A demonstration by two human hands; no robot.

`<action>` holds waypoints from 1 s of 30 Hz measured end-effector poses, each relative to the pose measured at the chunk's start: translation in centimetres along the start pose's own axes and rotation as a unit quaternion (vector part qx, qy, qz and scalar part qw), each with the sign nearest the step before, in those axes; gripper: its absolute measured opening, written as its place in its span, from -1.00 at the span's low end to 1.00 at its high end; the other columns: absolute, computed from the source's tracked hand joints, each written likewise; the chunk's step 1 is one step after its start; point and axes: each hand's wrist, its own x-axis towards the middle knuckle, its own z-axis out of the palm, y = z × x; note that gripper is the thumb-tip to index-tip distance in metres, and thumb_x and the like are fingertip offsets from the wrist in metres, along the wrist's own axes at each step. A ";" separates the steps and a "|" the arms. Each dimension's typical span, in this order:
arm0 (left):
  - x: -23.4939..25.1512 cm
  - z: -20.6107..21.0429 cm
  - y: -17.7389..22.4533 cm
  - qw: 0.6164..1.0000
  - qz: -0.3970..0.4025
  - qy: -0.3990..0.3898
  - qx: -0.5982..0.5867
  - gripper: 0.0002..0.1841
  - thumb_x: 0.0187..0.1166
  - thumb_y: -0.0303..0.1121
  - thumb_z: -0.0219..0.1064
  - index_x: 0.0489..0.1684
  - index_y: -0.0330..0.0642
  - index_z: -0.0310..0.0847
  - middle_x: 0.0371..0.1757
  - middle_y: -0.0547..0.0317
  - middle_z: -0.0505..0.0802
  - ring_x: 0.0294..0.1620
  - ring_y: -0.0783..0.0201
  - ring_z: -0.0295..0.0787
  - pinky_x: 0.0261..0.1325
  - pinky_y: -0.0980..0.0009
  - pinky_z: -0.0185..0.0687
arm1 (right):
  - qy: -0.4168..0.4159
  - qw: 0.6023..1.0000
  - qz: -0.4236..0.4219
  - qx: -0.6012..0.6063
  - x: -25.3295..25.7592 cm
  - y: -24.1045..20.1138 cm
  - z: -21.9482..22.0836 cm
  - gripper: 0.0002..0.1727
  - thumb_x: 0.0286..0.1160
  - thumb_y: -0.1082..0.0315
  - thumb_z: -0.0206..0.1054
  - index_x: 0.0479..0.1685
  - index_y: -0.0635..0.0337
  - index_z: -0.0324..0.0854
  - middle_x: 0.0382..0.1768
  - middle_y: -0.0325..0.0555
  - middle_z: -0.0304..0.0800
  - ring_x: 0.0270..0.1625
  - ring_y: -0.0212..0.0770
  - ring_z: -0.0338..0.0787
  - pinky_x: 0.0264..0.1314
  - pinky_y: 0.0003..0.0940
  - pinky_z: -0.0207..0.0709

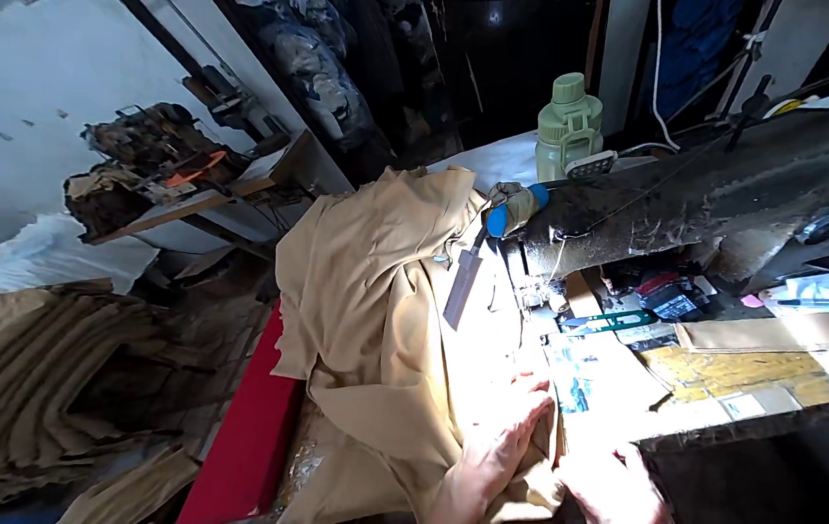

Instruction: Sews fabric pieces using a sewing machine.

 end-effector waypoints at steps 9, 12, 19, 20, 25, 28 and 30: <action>-0.3 -0.3 0.4 0.999 0.024 -0.034 0.034 -0.75 0.70 -0.34 0.21 0.00 0.01 0.88 0.19 0.25 0.91 0.36 0.18 0.75 0.44 0.13 0.54 | -0.038 0.998 -0.013 0.043 1.1 0.2 -0.5 -0.81 0.52 0.53 0.30 -0.13 0.21 0.85 -0.22 0.02 0.94 0.23 0.11 0.86 0.53 0.28 0.38; 0.7 -0.5 -0.2 0.997 0.022 -0.070 0.039 -0.68 0.63 -0.49 0.15 0.14 -0.16 0.84 0.22 0.11 0.90 0.36 0.10 0.77 0.49 0.14 0.57 | -0.059 0.998 -0.014 0.033 1.6 0.0 -0.7 -0.82 0.50 0.56 0.29 -0.13 0.24 0.82 -0.21 0.06 0.93 0.23 0.15 0.86 0.45 0.31 0.46; 2.1 0.1 -1.5 0.987 0.062 -0.075 0.126 -0.73 0.65 -0.45 0.16 0.00 -0.21 0.85 0.14 0.08 0.92 0.26 0.07 0.84 0.33 0.13 0.68 | -0.081 0.996 0.009 0.044 2.2 -0.2 -0.9 -0.80 0.54 0.54 0.24 -0.11 0.27 0.81 -0.18 0.13 0.91 0.21 0.23 0.85 0.38 0.27 0.54; 2.1 0.1 -1.6 0.988 0.062 -0.078 0.122 -0.73 0.67 -0.44 0.15 -0.01 -0.22 0.84 0.12 0.07 0.92 0.26 0.06 0.83 0.34 0.12 0.68 | -0.079 0.996 0.009 0.045 2.2 -0.2 -0.9 -0.80 0.53 0.54 0.24 -0.11 0.28 0.81 -0.17 0.13 0.91 0.21 0.22 0.85 0.37 0.24 0.56; 1.7 0.2 -1.8 0.988 0.081 0.002 0.133 -0.75 0.59 -0.37 0.21 -0.15 -0.23 0.85 -0.04 0.06 0.94 0.10 0.10 0.89 0.24 0.18 0.73 | -0.085 0.995 0.012 0.054 2.3 -0.2 -0.9 -0.79 0.54 0.55 0.23 -0.10 0.29 0.80 -0.10 0.13 0.91 0.26 0.21 0.83 0.38 0.25 0.54; 1.2 0.5 -2.0 0.986 0.077 0.034 0.145 -0.74 0.57 -0.34 0.22 -0.16 -0.22 0.87 -0.06 0.06 0.95 0.04 0.12 0.92 0.17 0.23 0.76 | -0.087 0.995 0.010 0.051 2.2 -0.2 -0.9 -0.79 0.54 0.55 0.23 -0.09 0.29 0.81 -0.09 0.14 0.92 0.26 0.21 0.83 0.37 0.23 0.56; 1.0 0.8 -2.2 0.986 0.074 0.040 0.141 -0.73 0.58 -0.34 0.22 -0.16 -0.21 0.89 -0.05 0.07 0.96 0.03 0.14 0.92 0.16 0.25 0.77 | -0.096 0.994 0.012 0.051 2.3 -0.3 -1.1 -0.78 0.55 0.55 0.22 -0.07 0.31 0.80 -0.07 0.17 0.91 0.26 0.23 0.83 0.38 0.27 0.54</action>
